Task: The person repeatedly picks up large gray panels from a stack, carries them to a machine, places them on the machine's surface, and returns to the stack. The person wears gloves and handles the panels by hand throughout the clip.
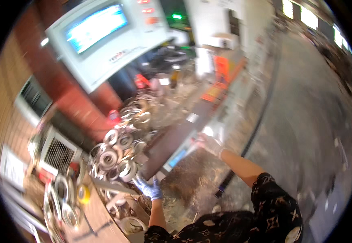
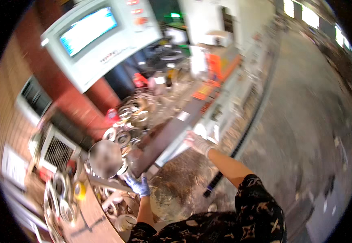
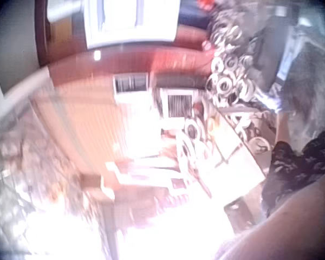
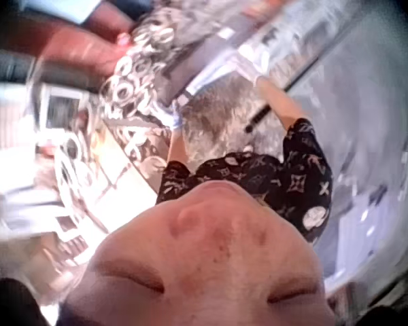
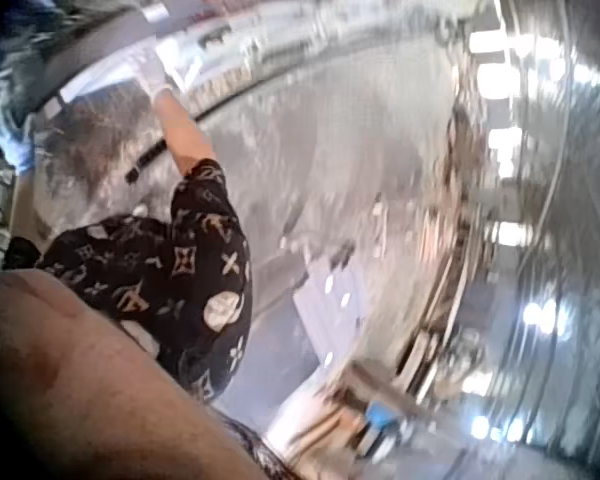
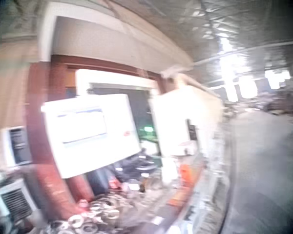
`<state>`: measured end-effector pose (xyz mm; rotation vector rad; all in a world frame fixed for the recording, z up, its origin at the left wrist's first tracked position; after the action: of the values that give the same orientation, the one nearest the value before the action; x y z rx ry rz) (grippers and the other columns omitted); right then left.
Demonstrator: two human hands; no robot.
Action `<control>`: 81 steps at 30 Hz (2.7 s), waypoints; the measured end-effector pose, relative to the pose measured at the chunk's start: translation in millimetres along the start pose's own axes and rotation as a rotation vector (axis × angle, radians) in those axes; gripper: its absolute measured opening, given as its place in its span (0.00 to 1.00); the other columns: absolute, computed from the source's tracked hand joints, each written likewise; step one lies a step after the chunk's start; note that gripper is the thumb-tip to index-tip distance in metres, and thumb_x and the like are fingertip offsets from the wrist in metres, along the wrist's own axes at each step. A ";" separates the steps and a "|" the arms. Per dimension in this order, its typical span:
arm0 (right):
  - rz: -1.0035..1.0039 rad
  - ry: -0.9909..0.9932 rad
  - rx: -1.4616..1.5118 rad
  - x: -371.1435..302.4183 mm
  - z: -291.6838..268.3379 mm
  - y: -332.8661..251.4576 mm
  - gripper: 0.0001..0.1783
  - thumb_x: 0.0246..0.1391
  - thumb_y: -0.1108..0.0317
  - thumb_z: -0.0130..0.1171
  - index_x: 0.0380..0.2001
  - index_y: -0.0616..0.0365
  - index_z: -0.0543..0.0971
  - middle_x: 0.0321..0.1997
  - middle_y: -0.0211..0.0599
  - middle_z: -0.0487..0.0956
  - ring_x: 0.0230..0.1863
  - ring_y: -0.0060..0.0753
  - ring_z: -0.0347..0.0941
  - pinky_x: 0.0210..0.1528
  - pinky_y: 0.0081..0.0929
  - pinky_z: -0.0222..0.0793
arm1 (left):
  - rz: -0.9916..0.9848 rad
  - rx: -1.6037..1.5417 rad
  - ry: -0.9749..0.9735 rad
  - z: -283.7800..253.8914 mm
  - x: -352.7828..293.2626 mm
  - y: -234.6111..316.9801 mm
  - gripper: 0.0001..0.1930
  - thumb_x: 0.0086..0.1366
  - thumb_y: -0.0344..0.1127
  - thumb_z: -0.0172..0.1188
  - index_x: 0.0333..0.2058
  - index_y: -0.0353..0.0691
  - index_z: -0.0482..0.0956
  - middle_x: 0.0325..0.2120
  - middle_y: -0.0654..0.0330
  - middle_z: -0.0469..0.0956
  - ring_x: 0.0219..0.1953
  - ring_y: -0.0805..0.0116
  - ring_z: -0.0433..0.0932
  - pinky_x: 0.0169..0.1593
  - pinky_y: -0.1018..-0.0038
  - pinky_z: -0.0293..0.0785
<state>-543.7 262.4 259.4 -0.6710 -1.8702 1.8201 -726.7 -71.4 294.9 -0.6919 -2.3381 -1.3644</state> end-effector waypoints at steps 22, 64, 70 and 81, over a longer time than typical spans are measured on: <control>-0.004 2.612 1.087 -872.5 -323.7 372.8 0.26 0.46 0.51 0.63 0.45 0.54 0.72 0.40 0.37 0.72 0.32 0.32 0.68 0.35 0.31 0.69 | 0.479 -0.297 -1.025 159.3 -298.5 296.3 0.36 0.54 0.41 0.62 0.59 0.34 0.58 0.60 0.48 0.55 0.62 0.51 0.54 0.65 0.58 0.51; 0.419 0.661 0.990 -445.8 -134.5 45.5 0.23 0.55 0.53 0.57 0.50 0.52 0.69 0.51 0.30 0.73 0.49 0.33 0.70 0.51 0.37 0.70 | -0.506 -0.547 -0.602 2.5 -215.5 132.5 0.27 0.59 0.36 0.61 0.55 0.39 0.65 0.50 0.54 0.70 0.51 0.66 0.69 0.54 0.71 0.67; 0.630 -0.219 0.936 -252.6 -16.8 15.6 0.14 0.60 0.59 0.50 0.44 0.55 0.71 0.48 0.29 0.74 0.48 0.33 0.70 0.55 0.38 0.66 | -0.728 -0.676 -0.008 -110.0 -200.0 13.9 0.27 0.60 0.37 0.59 0.56 0.36 0.64 0.56 0.51 0.66 0.54 0.64 0.69 0.53 0.72 0.68; 0.779 -0.051 0.634 -48.8 119.1 46.2 0.25 0.53 0.60 0.58 0.52 0.57 0.66 0.59 0.33 0.65 0.63 0.35 0.56 0.63 0.39 0.57 | -0.799 -0.362 0.374 -149.1 -148.8 -88.8 0.27 0.57 0.41 0.61 0.56 0.48 0.65 0.48 0.51 0.73 0.52 0.56 0.71 0.56 0.67 0.66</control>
<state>-577.6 139.5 210.2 -1.1954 -0.9640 2.7280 -647.5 -274.4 225.9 0.4703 -2.1334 -2.0450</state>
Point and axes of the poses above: each hand's wrist, its own x-axis towards the middle knuckle, its own z-axis out of the palm, y = z × x, the point moved 6 cm from there along x, towards the middle knuckle
